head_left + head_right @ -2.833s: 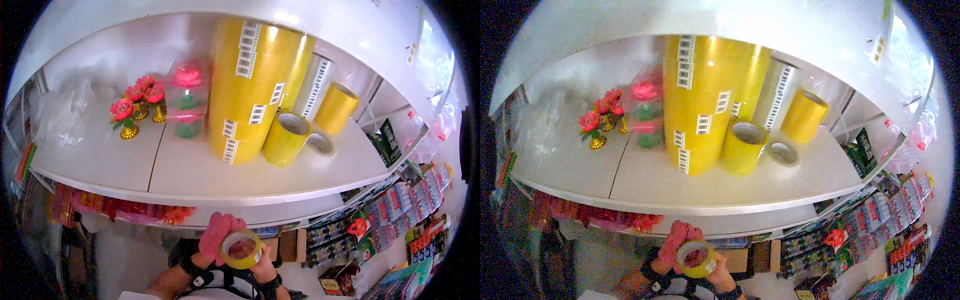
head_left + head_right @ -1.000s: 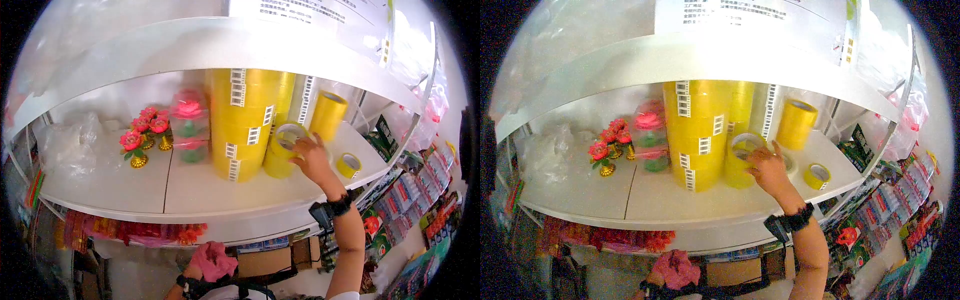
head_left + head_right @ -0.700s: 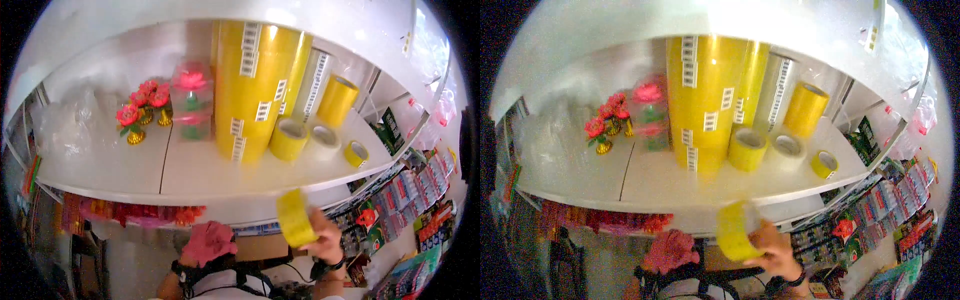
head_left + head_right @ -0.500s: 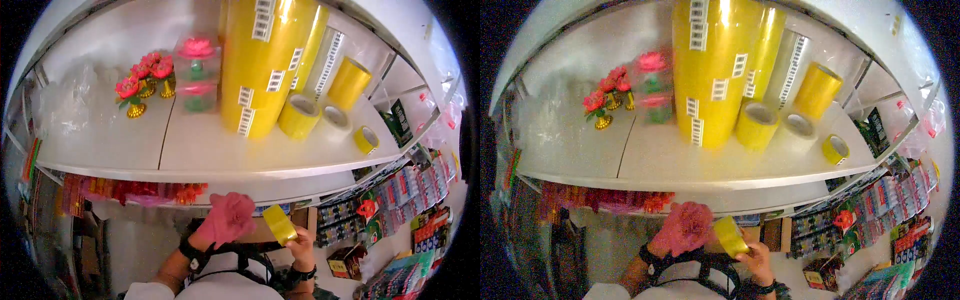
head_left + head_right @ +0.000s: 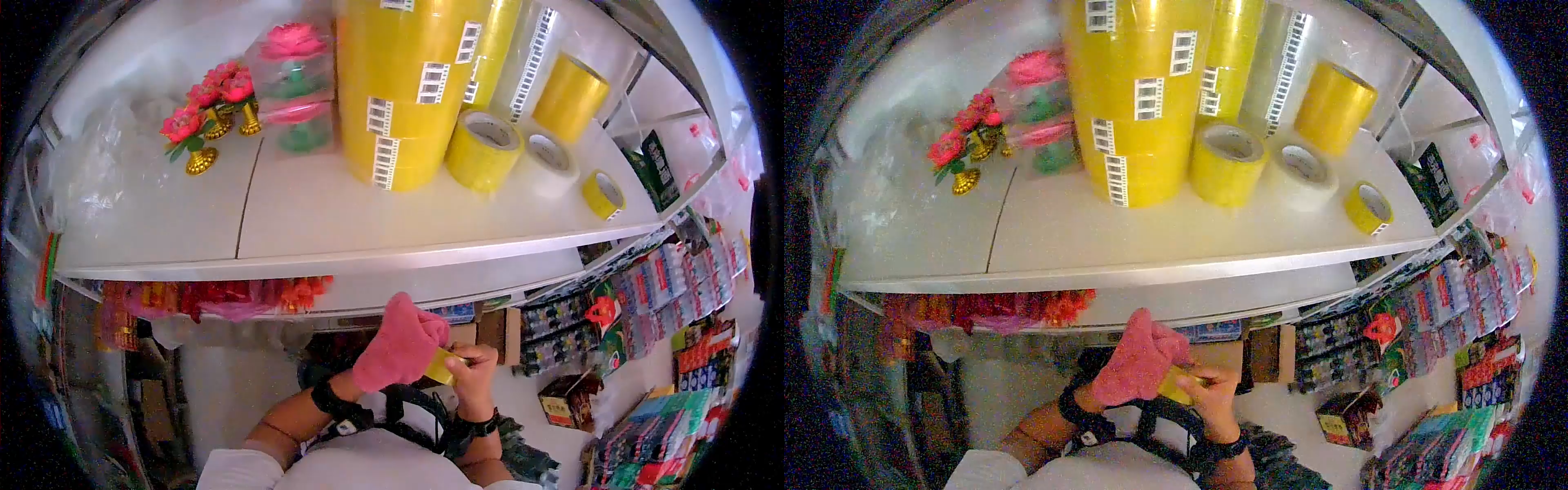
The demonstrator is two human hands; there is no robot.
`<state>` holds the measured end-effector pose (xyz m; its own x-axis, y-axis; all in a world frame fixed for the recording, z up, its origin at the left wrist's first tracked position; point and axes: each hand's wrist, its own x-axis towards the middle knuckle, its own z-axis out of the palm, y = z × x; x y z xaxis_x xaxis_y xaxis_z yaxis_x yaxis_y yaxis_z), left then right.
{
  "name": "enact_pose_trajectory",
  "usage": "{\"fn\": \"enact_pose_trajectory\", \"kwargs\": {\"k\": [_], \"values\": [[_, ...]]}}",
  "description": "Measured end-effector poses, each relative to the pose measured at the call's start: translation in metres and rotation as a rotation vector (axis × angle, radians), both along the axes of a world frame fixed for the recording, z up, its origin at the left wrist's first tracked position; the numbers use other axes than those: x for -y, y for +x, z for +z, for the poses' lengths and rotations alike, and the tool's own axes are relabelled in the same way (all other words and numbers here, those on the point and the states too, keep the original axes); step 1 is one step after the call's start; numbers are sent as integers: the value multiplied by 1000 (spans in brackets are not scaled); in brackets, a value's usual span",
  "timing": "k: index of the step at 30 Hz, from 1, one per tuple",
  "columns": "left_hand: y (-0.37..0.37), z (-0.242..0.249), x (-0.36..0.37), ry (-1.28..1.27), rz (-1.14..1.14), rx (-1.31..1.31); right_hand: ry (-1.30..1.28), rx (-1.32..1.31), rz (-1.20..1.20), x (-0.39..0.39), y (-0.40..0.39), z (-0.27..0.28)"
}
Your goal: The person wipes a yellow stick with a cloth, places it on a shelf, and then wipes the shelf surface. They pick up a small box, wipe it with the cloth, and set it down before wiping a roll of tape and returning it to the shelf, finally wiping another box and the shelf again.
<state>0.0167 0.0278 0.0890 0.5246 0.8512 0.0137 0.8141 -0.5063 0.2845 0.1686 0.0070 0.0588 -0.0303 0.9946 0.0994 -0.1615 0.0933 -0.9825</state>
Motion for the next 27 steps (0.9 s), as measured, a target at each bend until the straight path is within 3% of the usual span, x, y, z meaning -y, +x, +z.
{"fn": "enact_pose_trajectory", "kwargs": {"k": [2, 5, 8, 10, 12, 14, 16, 19, 21, 24, 26, 27], "values": [[-9, -17, -2, 29, 1, 474, -52, 21, 43, -3, -1, 6], [-17, -19, -4, -56, -50, 522, -147, -6, 127, -3, 0, 3], [-30, 30, 5, -61, 14, 460, -251, -150, 161, 0, -5, 5], [-29, 34, 1, -100, 22, 358, -312, -244, 158, 0, -12, 6], [-26, 30, 0, -135, 34, 253, -340, -621, 162, -4, -20, 3], [-24, 14, 0, -127, 108, 681, -457, -729, 174, -10, -28, 5], [-19, 8, 3, -114, 182, 722, -603, -822, 176, -17, -37, 6], [-18, -2, 2, -85, 267, 847, -605, -983, 195, -18, -46, 9], [-20, -4, 0, -75, 278, 910, -589, -937, 232, -17, -44, 8], [-34, -5, -4, 72, 166, 704, -576, -799, 207, -18, -48, -16], [-44, -17, 0, 44, 170, 902, -581, -707, 147, -21, -46, -23], [-48, -14, 2, 46, 184, 897, -401, -430, 154, -24, -38, -20]]}}
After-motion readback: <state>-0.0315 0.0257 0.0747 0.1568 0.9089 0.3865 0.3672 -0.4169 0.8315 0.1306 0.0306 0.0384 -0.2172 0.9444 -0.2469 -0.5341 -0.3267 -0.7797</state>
